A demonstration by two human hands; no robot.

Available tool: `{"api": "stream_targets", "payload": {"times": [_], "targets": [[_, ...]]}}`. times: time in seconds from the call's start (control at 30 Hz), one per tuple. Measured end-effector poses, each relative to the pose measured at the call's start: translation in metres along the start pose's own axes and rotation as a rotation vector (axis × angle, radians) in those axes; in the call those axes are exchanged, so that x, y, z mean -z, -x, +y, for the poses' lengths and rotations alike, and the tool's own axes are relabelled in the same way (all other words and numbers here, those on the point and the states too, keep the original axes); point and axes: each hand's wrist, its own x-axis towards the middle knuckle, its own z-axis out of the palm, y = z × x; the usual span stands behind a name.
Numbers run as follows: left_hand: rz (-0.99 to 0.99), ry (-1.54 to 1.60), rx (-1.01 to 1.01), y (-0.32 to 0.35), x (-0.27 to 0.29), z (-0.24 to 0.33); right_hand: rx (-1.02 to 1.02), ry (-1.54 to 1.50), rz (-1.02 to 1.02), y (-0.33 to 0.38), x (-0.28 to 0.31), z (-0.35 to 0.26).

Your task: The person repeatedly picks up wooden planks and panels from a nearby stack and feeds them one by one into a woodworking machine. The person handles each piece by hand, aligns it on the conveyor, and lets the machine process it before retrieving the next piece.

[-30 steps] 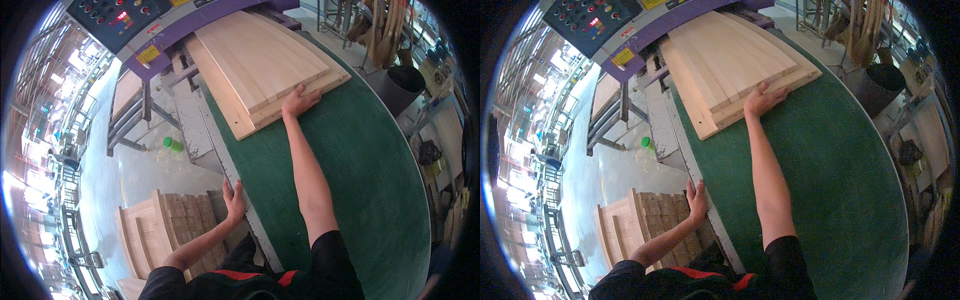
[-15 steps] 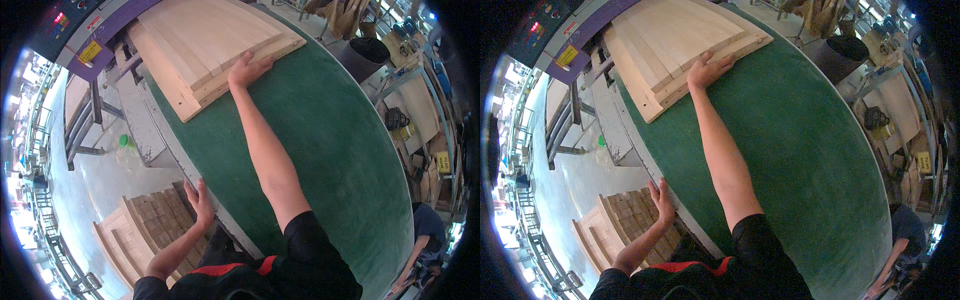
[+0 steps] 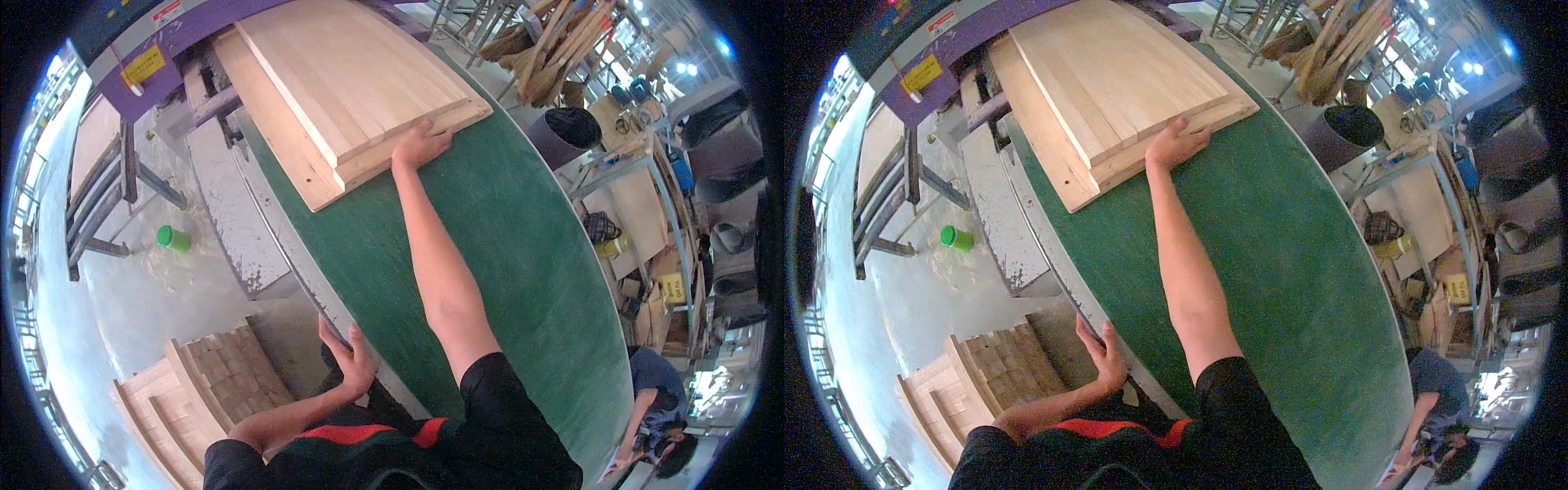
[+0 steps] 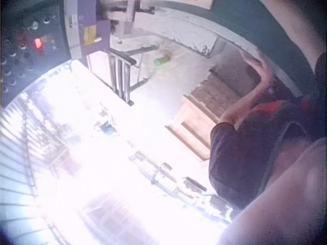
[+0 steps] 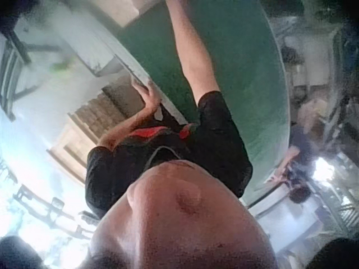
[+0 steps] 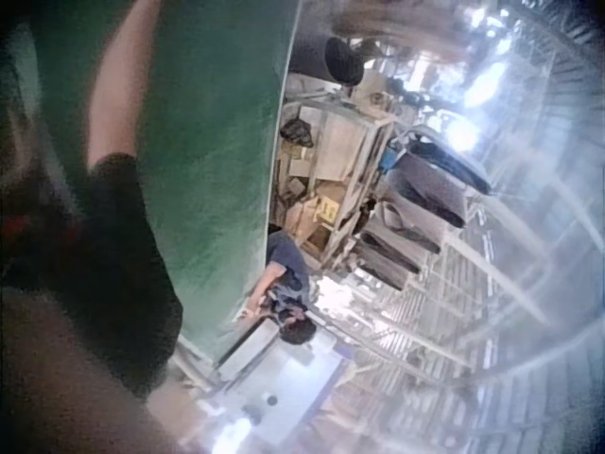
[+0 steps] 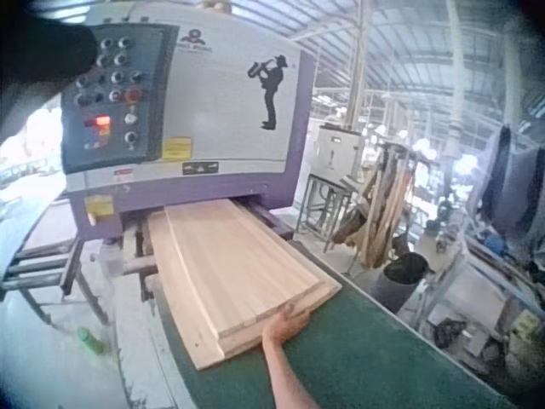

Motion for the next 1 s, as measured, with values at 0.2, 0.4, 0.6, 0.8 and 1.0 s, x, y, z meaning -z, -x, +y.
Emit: {"api": "stream_targets", "payload": {"times": [0.2,0.4,0.6,0.8,1.0], "targets": [[0.013,0.019,-0.006,-0.002,0.001,0.010,-0.078,0.018,-0.030,0.007,-0.013,-0.008],[0.016,0.042,0.011,-0.005,0.003,0.016,-0.083,-0.031,-0.030,0.007,-0.033,-0.002],[0.051,-0.026,-0.027,-0.004,0.000,0.012,-0.073,0.029,-0.050,0.012,-0.048,-0.008],[0.010,0.086,0.041,-0.002,-0.003,0.021,-0.085,-0.007,-0.016,0.007,-0.066,-0.004],[0.012,-0.001,0.015,0.002,0.003,0.005,-0.071,0.011,0.018,0.008,-0.083,-0.005]]}}
